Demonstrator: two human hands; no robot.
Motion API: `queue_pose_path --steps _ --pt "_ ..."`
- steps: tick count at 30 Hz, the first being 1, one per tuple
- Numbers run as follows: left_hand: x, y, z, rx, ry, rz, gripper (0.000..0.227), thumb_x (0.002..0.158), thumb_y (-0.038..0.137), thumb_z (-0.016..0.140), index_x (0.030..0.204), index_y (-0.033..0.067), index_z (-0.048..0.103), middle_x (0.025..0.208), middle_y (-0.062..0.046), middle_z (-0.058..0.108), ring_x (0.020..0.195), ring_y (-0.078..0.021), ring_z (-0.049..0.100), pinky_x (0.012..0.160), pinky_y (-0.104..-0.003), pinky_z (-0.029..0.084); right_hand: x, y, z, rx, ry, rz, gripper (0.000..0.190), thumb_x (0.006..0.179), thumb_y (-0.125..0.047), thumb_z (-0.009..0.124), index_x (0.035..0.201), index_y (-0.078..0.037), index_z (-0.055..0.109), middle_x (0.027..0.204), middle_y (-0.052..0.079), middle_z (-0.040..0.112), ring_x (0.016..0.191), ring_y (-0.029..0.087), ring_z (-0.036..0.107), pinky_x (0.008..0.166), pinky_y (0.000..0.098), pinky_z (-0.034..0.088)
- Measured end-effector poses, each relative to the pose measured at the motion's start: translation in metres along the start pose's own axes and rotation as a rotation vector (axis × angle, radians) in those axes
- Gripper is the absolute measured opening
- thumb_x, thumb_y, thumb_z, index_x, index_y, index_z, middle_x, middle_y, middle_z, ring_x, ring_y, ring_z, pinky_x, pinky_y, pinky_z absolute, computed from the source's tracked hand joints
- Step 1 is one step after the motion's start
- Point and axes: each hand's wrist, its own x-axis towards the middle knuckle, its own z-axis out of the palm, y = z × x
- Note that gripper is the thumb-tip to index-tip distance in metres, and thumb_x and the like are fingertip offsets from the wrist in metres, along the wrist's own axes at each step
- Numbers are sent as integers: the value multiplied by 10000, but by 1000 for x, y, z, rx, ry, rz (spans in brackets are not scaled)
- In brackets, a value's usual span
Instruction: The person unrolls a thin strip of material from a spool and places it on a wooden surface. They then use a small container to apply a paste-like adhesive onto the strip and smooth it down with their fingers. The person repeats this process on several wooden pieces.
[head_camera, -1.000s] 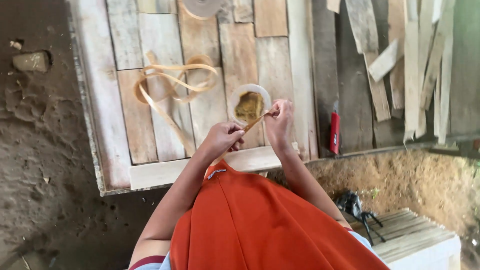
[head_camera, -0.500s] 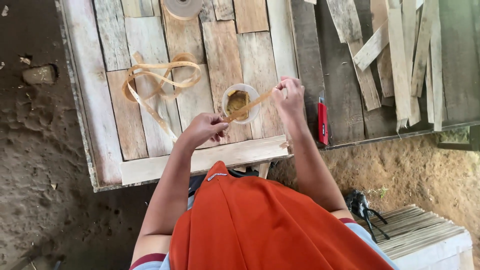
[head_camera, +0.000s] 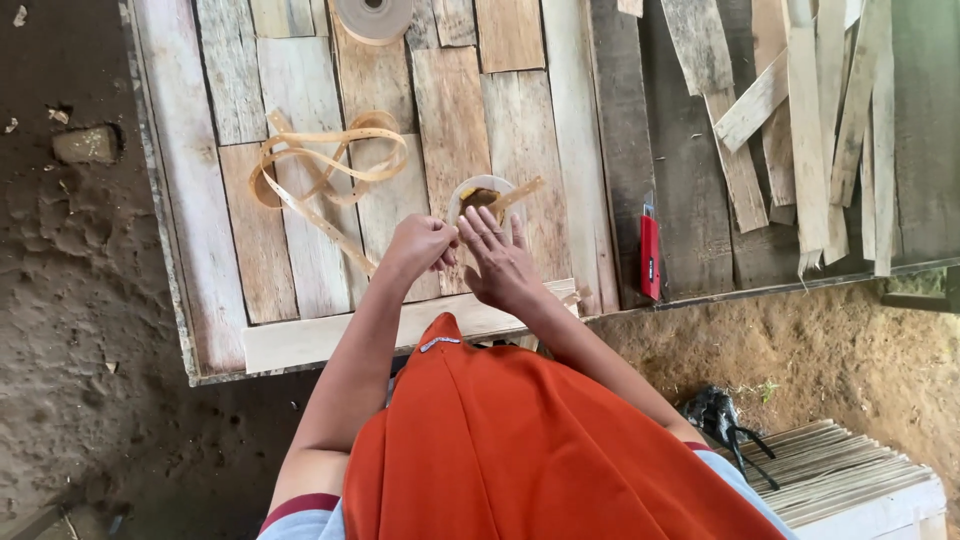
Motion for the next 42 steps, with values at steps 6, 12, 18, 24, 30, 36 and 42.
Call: queue_pose_path --steps 6,12,18,24,30,36,42 --pt "-10 13 1 -33 33 131 248 845 208 609 672 69 720 512 -94 654 418 -146 641 425 -245 551 7 20 16 -90 -128 49 838 902 -287 653 1631 -103 282 1687 119 297 1578 249 207 1260 594 -15" --pt "-76 86 -27 -288 -31 418 229 947 126 585 770 33 696 555 -122 626 452 -147 583 434 -243 473 11 20 11 -109 -138 54 921 835 -268 691 1629 -69 269 1681 148 295 1579 287 192 1254 612 -13" --pt "-121 117 -29 -144 -165 479 211 930 112 582 797 23 718 526 -76 591 486 -79 470 455 -215 365 -7 98 4 590 449 137 533 802 132 527 1155 -203 745 1152 10 749 1222 225 648 1170 374 375" --pt "-107 97 12 -17 -425 492 296 989 154 563 769 72 745 486 -74 573 459 -100 432 481 -242 387 -35 34 -144 1297 -37 -287 369 1106 -292 419 1317 -58 611 1309 184 614 1040 240 602 959 474 495" --pt "-109 88 28 239 -464 337 336 1007 167 539 770 62 752 548 -114 682 447 -156 597 498 -259 397 -80 51 -136 1162 -177 21 190 981 -244 720 991 -54 717 826 61 656 807 172 645 799 351 561" --pt "-60 35 61 869 -389 89 621 1013 518 392 811 86 790 676 -99 757 844 -352 755 820 -448 548 -106 51 -127 874 -230 218 155 997 -190 702 1028 -39 723 886 139 745 808 240 677 814 372 559" --pt "-95 71 95 491 -477 328 353 914 272 687 1233 128 732 955 -49 795 983 -205 745 914 -347 529 -117 74 -111 798 -157 288 138 966 -201 726 1055 -96 736 847 88 763 773 191 709 742 347 569"
